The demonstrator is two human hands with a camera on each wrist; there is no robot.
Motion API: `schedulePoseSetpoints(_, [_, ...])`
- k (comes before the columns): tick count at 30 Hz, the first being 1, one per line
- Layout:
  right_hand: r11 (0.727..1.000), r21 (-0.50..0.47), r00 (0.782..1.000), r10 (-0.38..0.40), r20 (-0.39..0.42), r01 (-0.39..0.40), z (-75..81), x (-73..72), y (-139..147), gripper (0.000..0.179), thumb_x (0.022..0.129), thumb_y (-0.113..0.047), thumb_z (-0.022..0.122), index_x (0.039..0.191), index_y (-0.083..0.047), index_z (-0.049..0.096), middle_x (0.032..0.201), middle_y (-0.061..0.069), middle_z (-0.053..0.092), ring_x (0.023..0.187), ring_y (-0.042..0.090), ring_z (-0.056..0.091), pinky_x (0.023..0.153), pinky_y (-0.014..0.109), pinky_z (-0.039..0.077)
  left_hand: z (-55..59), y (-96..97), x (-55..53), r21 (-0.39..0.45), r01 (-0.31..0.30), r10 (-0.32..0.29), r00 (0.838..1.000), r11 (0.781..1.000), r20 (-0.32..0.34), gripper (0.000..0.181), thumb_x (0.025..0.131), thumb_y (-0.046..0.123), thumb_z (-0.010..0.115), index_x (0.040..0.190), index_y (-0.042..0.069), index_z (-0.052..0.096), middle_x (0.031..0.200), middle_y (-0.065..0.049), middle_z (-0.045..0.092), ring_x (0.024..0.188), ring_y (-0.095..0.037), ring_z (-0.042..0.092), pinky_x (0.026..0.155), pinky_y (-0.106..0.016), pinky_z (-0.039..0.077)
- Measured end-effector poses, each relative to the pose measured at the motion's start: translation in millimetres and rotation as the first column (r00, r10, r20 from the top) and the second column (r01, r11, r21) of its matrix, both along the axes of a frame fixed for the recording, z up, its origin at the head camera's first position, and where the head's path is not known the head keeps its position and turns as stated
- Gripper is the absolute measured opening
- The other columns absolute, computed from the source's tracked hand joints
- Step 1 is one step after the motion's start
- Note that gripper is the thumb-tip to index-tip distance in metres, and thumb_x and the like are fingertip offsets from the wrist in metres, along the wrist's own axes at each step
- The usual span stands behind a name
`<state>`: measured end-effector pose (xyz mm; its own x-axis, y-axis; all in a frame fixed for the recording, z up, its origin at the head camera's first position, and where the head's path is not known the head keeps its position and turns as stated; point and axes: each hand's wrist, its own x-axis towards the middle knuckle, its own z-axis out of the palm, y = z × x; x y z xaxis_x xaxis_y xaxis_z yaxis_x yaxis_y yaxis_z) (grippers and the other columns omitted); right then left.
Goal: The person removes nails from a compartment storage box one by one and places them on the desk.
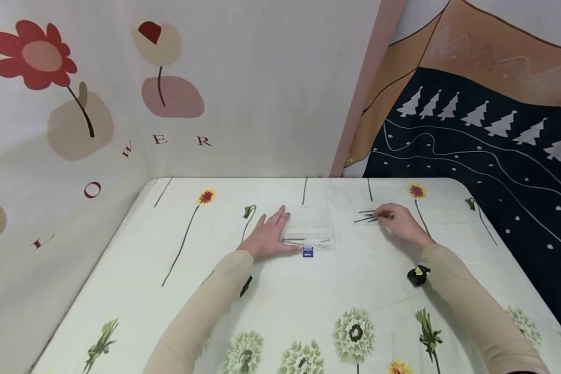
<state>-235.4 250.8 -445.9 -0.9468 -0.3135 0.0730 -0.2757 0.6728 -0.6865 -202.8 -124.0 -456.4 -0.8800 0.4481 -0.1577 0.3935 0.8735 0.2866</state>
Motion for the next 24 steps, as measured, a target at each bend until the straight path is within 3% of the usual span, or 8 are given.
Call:
schedulePoseSetpoints(6, [0.998, -0.047, 0.998, 0.034, -0.044, -0.036, -1.3, 5.0, -12, 0.013, 0.09, 0.007, 0.058, 0.098, 0.006, 0.068, 0.103, 0.021, 0.064, 0.096, 0.035, 0.06, 0.086, 0.048, 0.049, 1.9, -0.2, -0.1, 0.003, -0.002, 0.002, 1.0, 1.0, 0.005, 0.109, 0.079, 0.074, 0.057, 0.155, 0.007, 0.017, 0.161, -0.01, 0.001, 0.146, -0.02, 0.004, 0.116, -0.047, 0.002])
schedulePoseSetpoints(24, [0.984, -0.112, 0.99, 0.137, -0.031, -0.14, 5.4, 24.1, -61, 0.016, 0.091, 0.004, 0.058, 0.104, 0.001, 0.068, 0.105, 0.014, 0.066, 0.1, 0.031, 0.06, 0.087, 0.047, 0.049, 0.2, 0.3, -1.0, -0.007, -0.002, 0.002, 1.0, 1.0, 0.009, 0.109, 0.079, 0.075, 0.056, 0.155, 0.008, 0.016, 0.161, -0.009, 0.0, 0.146, -0.019, 0.003, 0.116, -0.047, 0.002])
